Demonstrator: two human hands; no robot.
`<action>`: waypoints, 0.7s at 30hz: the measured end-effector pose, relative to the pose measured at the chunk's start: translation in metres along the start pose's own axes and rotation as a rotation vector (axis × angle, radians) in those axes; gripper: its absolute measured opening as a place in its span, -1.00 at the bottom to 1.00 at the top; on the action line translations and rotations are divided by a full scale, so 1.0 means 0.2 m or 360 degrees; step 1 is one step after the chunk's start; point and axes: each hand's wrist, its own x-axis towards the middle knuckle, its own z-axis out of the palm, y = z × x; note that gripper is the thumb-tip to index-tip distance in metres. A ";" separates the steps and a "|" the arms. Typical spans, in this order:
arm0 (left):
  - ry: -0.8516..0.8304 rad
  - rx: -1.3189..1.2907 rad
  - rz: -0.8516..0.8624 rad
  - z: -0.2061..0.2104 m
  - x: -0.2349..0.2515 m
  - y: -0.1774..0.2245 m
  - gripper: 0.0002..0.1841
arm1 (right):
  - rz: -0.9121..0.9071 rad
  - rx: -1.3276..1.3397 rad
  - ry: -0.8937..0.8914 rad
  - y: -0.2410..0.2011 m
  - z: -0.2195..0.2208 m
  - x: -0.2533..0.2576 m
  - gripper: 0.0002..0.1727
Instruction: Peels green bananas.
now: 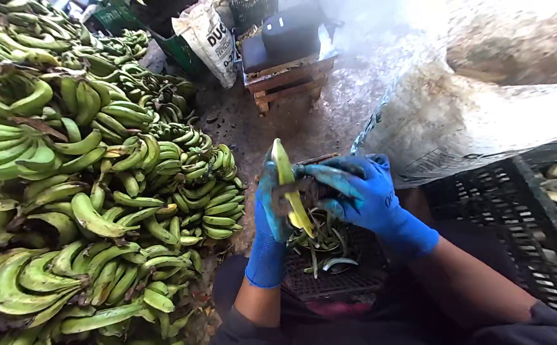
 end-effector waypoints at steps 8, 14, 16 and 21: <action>-0.0028 -0.1222 -0.0620 -0.06 0.09 -0.03 -0.45 | 0.0261 0.0007 -0.0195 0.12 -0.07 0.00 -0.39; -0.0014 -0.0968 -0.0264 0.02 0.03 -0.07 -0.66 | 0.0021 0.0039 -0.0228 -0.02 -0.04 -0.02 -0.45; 0.0079 -0.0642 -0.0168 0.09 -0.01 -0.05 -0.73 | 0.0400 0.0132 -0.0205 0.03 -0.03 0.04 -0.39; 0.0030 -0.1091 -0.0519 -0.03 0.06 -0.02 -0.54 | 0.1108 0.0889 -0.0125 0.15 -0.11 0.09 -0.57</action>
